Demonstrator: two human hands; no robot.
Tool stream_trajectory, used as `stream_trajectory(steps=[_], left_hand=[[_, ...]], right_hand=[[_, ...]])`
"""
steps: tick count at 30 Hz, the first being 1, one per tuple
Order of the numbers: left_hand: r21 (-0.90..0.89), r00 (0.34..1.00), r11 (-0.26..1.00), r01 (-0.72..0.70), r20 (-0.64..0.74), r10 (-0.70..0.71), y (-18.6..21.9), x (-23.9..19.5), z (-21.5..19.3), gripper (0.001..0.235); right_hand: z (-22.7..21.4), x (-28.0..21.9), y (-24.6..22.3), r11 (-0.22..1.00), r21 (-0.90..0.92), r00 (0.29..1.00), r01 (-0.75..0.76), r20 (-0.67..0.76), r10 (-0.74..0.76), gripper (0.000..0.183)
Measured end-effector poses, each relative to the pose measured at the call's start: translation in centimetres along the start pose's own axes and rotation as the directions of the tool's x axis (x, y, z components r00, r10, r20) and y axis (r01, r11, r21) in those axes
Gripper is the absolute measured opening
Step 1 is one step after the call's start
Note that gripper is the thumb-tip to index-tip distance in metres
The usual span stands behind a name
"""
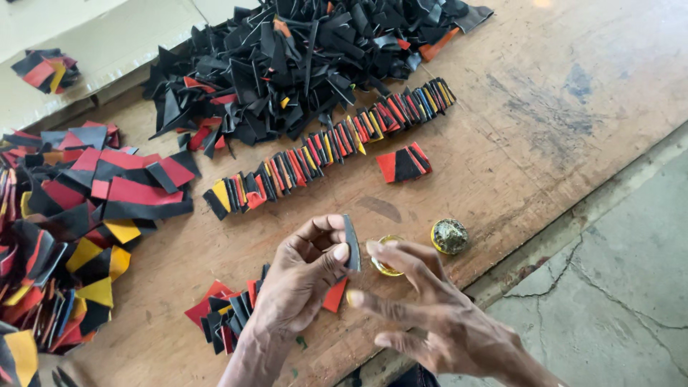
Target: The person repeatedly picks small colored triangular pieces from a pile, applies a yellow adhesive from a small jar to one edge, and presses the piece onto a growing linear strip of similar pieces on the table. The process continues with consistent hand motions, adding pieces one by one to extend the strip.
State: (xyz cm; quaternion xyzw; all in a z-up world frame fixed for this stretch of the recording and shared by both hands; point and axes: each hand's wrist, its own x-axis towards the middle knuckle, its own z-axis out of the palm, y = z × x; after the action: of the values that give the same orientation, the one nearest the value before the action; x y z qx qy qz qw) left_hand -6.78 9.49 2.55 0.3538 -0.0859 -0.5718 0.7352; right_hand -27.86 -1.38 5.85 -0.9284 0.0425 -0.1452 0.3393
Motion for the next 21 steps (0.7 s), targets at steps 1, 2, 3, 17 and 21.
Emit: stream_trajectory(steps=[1,2,3,17,21], left_hand=[[0.031,1.0,0.999,-0.017,0.0,0.017,0.2,0.2,0.2,0.023],[0.062,0.999,0.998,-0.032,0.003,0.032,0.3,0.5,0.5,0.023],[0.247,0.994,0.963,-0.108,0.008,0.11,0.5,1.1,0.8,0.019],[0.661,0.607,-0.127,-0.739,0.736,0.3,-1.2,15.8,1.5,0.02],[0.645,0.593,-0.12,-0.754,0.748,0.299,-2.7,18.4,0.7,0.022]], right_hand=[[-0.2,-0.3,-0.1,0.999,0.035,0.999,-0.005,-0.031,0.006,0.056],[-0.4,-0.5,0.1,0.998,0.067,0.998,-0.012,-0.063,0.016,0.049],[-0.8,-0.5,0.6,1.0,0.024,0.985,0.009,-0.173,-0.004,0.047],[-4.7,-1.4,6.5,0.984,0.025,0.794,-0.178,-0.587,0.158,0.044],[-5.3,-1.4,6.7,0.97,0.009,0.794,-0.243,-0.573,0.204,0.046]])
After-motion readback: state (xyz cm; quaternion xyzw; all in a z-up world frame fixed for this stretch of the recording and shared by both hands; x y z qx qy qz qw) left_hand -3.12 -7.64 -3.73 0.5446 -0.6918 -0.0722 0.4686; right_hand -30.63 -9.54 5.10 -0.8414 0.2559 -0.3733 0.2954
